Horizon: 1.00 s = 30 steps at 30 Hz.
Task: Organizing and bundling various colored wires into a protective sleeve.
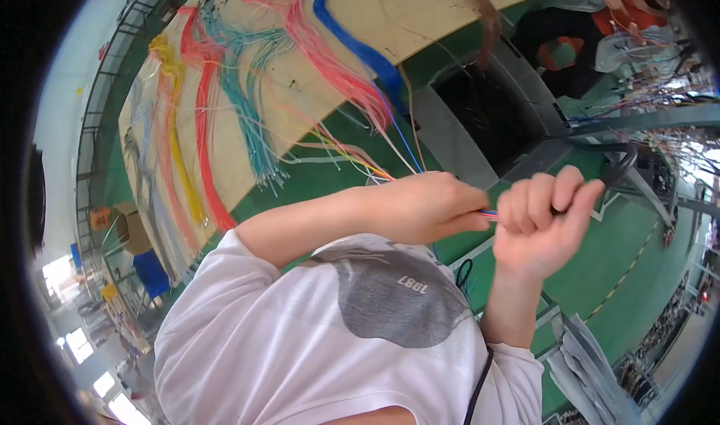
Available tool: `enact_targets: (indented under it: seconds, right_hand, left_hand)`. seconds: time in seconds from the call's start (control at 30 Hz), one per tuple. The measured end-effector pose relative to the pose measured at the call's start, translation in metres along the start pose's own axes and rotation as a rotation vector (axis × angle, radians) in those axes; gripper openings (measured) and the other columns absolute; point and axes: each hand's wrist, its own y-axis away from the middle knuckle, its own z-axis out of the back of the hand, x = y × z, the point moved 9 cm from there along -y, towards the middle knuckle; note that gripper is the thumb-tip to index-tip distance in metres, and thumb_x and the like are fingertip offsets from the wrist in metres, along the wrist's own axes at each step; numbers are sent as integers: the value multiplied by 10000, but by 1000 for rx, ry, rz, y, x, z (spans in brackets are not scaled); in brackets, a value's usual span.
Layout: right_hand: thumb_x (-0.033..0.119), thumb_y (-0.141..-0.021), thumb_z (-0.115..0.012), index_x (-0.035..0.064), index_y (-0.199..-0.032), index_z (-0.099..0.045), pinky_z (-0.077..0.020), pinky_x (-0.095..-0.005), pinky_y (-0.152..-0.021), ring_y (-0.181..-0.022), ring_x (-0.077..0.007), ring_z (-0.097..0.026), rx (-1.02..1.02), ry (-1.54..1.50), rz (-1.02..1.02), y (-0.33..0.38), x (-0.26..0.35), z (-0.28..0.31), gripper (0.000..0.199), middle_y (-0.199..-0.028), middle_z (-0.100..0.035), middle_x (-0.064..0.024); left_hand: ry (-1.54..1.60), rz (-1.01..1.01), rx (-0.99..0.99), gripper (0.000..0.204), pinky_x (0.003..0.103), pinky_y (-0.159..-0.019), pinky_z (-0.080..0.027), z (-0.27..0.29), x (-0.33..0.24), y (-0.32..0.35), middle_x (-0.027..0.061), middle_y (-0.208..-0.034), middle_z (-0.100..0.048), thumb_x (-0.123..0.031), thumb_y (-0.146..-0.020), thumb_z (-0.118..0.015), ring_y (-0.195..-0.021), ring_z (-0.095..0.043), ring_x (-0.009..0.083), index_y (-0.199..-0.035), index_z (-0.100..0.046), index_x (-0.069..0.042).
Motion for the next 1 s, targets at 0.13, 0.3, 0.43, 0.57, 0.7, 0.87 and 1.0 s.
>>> enact_targets:
  seconds: [0.13, 0.3, 0.43, 0.57, 0.7, 0.87, 1.0]
  right_hand:
    - [215, -865, -399, 118, -593, -295, -101, -220, -340, -365, -48, -139, 125, -117, 126, 8, 87, -1, 307, -445, -222, 44]
    - [182, -815, -331, 119, -539, -311, -141, -205, -334, -356, -43, -256, 393, -292, 402, 70, 226, -26, 285, -437, -318, 14]
    - [178, -796, -341, 128, -526, -296, -193, -219, -308, -332, -70, -261, 189, -482, 523, 80, 245, -30, 278, -440, -269, 14]
    - [144, -809, -379, 92, -579, -296, -278, -223, -349, -339, -94, -296, 72, -130, 478, 62, 189, -12, 250, -493, -303, -7]
    - [132, -841, -367, 92, -595, -292, -269, -229, -344, -386, -96, -320, -289, -17, 679, 60, 153, 12, 261, -510, -295, -14]
    - [126, -857, -367, 97, -591, -290, -288, -204, -364, -384, -80, -286, 25, -307, 415, 57, 168, 22, 279, -501, -297, -3]
    - [8, -794, -379, 103, -578, -296, -289, -207, -387, -417, -79, -308, 27, -473, 58, 29, 86, -14, 250, -527, -293, 10]
  left_hand:
    - [37, 115, 247, 326, 416, -618, -386, -7, 30, 0, 192, -668, -526, -278, -845, -410, -692, -513, 366, -771, -508, 23]
    - [293, -452, 379, 171, 410, -574, -417, -26, -118, 4, 197, -627, -510, -138, -739, -475, -645, -518, 371, -769, -516, 25]
    - [398, -493, 348, 192, 412, -549, -412, -36, -133, -2, 217, -626, -520, -143, -762, -479, -625, -520, 372, -714, -494, 43]
    - [250, -236, 296, 289, 423, -546, -405, -19, -99, -3, 227, -629, -516, -202, -835, -431, -637, -515, 388, -714, -478, 56]
    - [168, -280, 361, 303, 418, -559, -400, -22, -93, 4, 209, -610, -509, -211, -853, -409, -623, -510, 380, -709, -468, 48]
    - [287, -181, 193, 279, 426, -561, -384, -9, -70, -3, 203, -608, -499, -214, -847, -424, -626, -502, 383, -731, -468, 36]
    - [234, -182, 276, 208, 423, -572, -379, -4, -72, 9, 206, -662, -503, -161, -830, -436, -677, -503, 375, -752, -473, 28]
